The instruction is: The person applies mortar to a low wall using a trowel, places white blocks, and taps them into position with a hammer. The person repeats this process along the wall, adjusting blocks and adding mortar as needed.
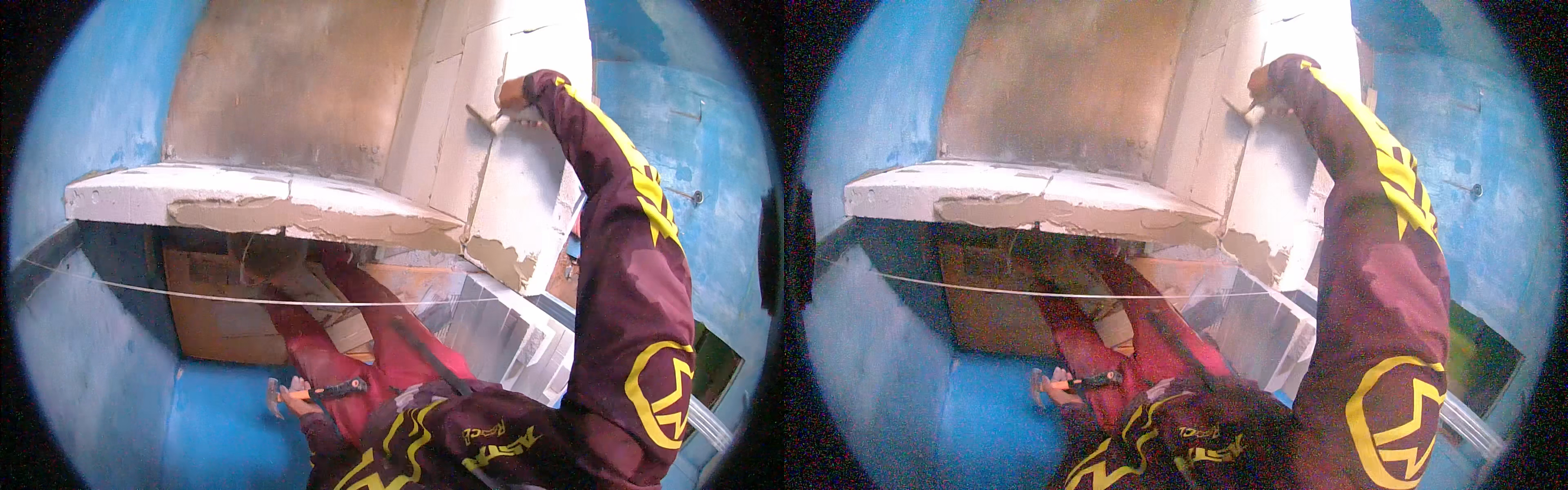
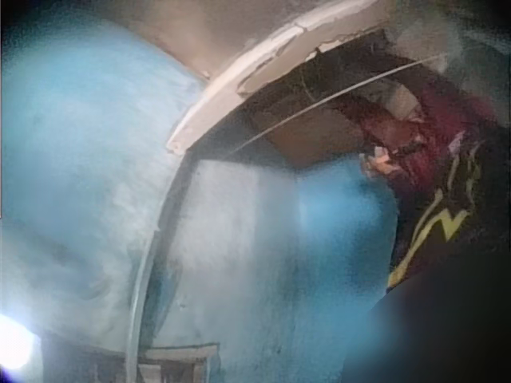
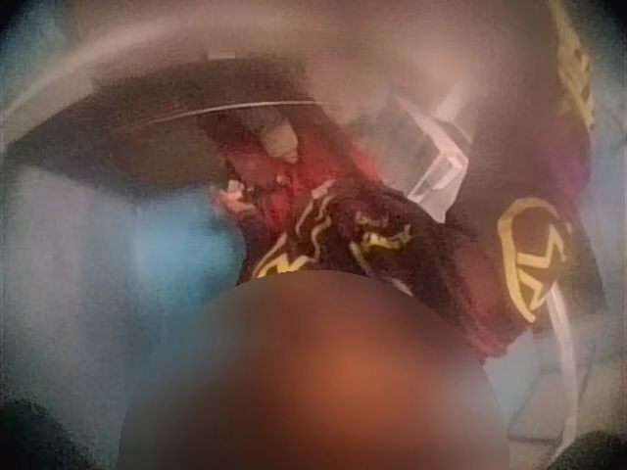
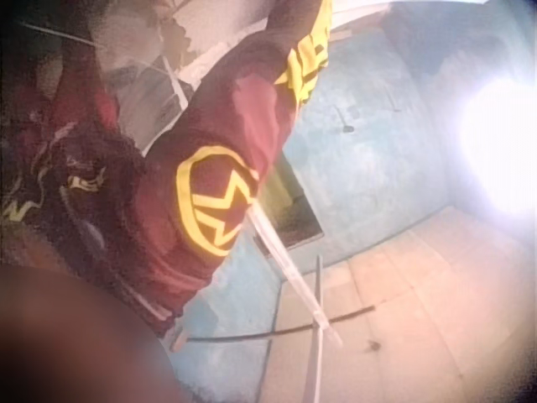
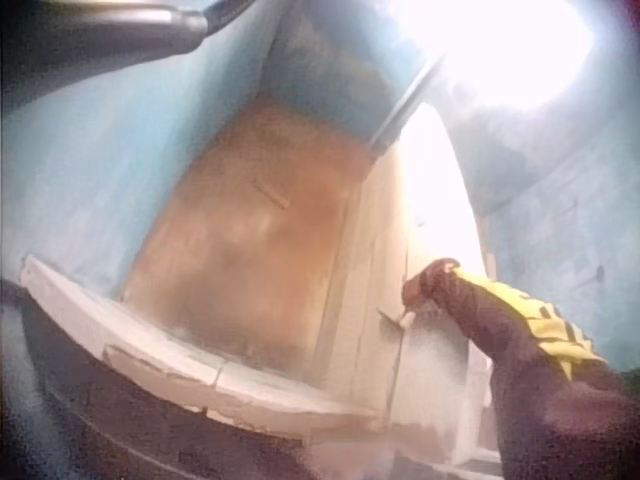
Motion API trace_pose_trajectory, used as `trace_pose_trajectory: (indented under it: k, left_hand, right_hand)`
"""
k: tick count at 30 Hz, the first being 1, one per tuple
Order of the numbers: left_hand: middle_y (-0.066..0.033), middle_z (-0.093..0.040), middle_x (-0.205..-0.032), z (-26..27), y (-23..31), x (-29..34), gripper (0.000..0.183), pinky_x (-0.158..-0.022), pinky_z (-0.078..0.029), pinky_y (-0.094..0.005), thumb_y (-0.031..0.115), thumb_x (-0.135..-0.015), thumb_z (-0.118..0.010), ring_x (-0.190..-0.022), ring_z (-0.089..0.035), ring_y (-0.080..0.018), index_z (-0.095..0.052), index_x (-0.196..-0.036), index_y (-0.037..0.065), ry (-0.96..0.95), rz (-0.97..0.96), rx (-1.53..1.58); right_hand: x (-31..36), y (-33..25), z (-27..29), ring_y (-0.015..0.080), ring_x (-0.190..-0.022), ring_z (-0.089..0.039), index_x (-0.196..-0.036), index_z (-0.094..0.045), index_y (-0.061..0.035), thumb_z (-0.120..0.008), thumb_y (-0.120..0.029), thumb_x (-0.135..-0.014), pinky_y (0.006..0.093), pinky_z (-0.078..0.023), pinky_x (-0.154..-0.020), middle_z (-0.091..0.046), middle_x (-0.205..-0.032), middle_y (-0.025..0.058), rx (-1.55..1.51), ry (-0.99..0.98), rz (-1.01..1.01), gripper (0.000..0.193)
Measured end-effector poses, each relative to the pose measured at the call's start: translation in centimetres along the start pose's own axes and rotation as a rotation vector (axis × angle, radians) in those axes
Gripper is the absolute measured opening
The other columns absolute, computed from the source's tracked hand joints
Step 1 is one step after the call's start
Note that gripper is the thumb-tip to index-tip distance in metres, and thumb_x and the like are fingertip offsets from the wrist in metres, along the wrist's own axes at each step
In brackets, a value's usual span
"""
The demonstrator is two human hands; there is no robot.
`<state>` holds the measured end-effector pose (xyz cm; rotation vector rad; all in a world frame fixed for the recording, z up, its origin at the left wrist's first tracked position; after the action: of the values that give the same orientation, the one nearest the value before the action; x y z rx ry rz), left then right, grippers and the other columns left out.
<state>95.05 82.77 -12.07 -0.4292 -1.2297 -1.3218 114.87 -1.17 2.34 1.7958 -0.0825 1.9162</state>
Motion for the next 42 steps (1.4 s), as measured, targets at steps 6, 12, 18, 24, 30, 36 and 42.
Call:
trace_pose_trajectory:
  k: [6,12,18,24,30,36,42]
  left_hand:
    - [-0.0190,-0.058,-0.127,2.7,-2.5,-4.2,0.075,-0.108,-0.043,-0.0454,0.060,-0.091,-0.058,-0.118,-0.056,-0.0322,-0.050,-0.129,-0.003,-0.218,-0.196,-0.187]
    - [-0.0189,-0.061,-0.124,5.0,-4.0,-8.2,0.077,-0.105,-0.044,-0.0465,0.060,-0.089,-0.061,-0.117,-0.057,-0.0335,-0.047,-0.135,-0.001,-0.061,-0.052,-0.056]
    - [-0.0199,-0.060,-0.126,6.7,-2.3,-7.2,0.077,-0.105,-0.044,-0.0455,0.060,-0.090,-0.058,-0.119,-0.056,-0.0345,-0.051,-0.129,-0.006,-0.100,0.002,-0.113]
    - [-0.0199,-0.060,-0.126,5.3,-2.7,-8.5,0.073,-0.102,-0.046,-0.0440,0.057,-0.092,-0.056,-0.114,-0.058,-0.0338,-0.050,-0.131,-0.003,-0.079,-0.008,-0.010]
    - [-0.0173,-0.059,-0.129,0.7,1.3,-6.9,0.072,-0.088,-0.054,-0.0427,0.062,-0.096,-0.048,-0.108,-0.059,-0.0296,-0.039,-0.146,0.011,-0.368,0.104,0.030]
    - [-0.0113,-0.067,-0.112,-1.7,2.7,-4.7,0.059,-0.093,-0.050,-0.0404,0.057,-0.093,-0.058,-0.100,-0.063,-0.0243,-0.052,-0.125,0.008,-0.368,-0.062,0.066]
    - [-0.0090,-0.071,-0.097,-0.5,1.8,-9.1,0.046,-0.068,-0.055,-0.0378,0.052,-0.094,-0.059,-0.080,-0.066,-0.0217,-0.056,-0.114,0.011,-0.432,0.002,-0.116]
  right_hand:
    - [-0.4,5.3,7.7,0.0338,-0.078,-0.067,-0.096,-0.070,0.0003,-0.055,-0.026,-0.094,0.0461,-0.057,-0.067,-0.069,-0.087,0.0188,0.158,0.316,-0.111,0.031]
    - [-1.5,10.3,12.5,0.0370,-0.089,-0.068,-0.097,-0.072,-0.0002,-0.059,-0.029,-0.092,0.0462,-0.056,-0.075,-0.069,-0.095,0.0223,0.244,0.660,-0.278,0.032]
    - [0.9,14.5,13.4,0.0401,-0.099,-0.068,-0.098,-0.073,-0.0008,-0.063,-0.032,-0.089,0.0463,-0.056,-0.083,-0.070,-0.102,0.0257,0.483,0.805,-0.421,0.034]
    - [11.7,11.8,6.3,0.0425,-0.114,-0.064,-0.113,-0.070,-0.0054,-0.058,-0.042,-0.094,0.0496,-0.050,-0.096,-0.069,-0.119,0.0203,-0.291,1.262,-0.662,0.043]
    - [23.5,0.9,-4.2,0.0404,-0.106,-0.066,-0.118,-0.063,-0.0032,-0.055,-0.037,-0.099,0.0454,-0.051,-0.091,-0.068,-0.114,0.0227,-0.517,1.613,-0.302,0.040]
    - [36.0,-13.1,-22.7,0.0262,-0.092,-0.067,-0.114,-0.064,0.0008,-0.065,-0.020,-0.093,0.0377,-0.051,-0.085,-0.070,-0.102,0.0159,-0.893,1.372,0.097,0.029]
    - [32.7,-28.8,-36.2,0.0412,-0.095,-0.065,-0.115,-0.062,-0.0025,-0.071,-0.031,-0.090,0.0444,-0.052,-0.083,-0.066,-0.101,0.0212,-0.895,0.604,0.572,0.039]
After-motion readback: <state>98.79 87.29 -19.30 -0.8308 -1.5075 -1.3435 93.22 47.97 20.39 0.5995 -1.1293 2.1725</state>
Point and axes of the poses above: each hand's wrist, its own x-axis away from the middle knuckle, its own z-axis out of the back of the hand, y = z × x, the point moved 1 cm from there along -x, towards the middle knuckle
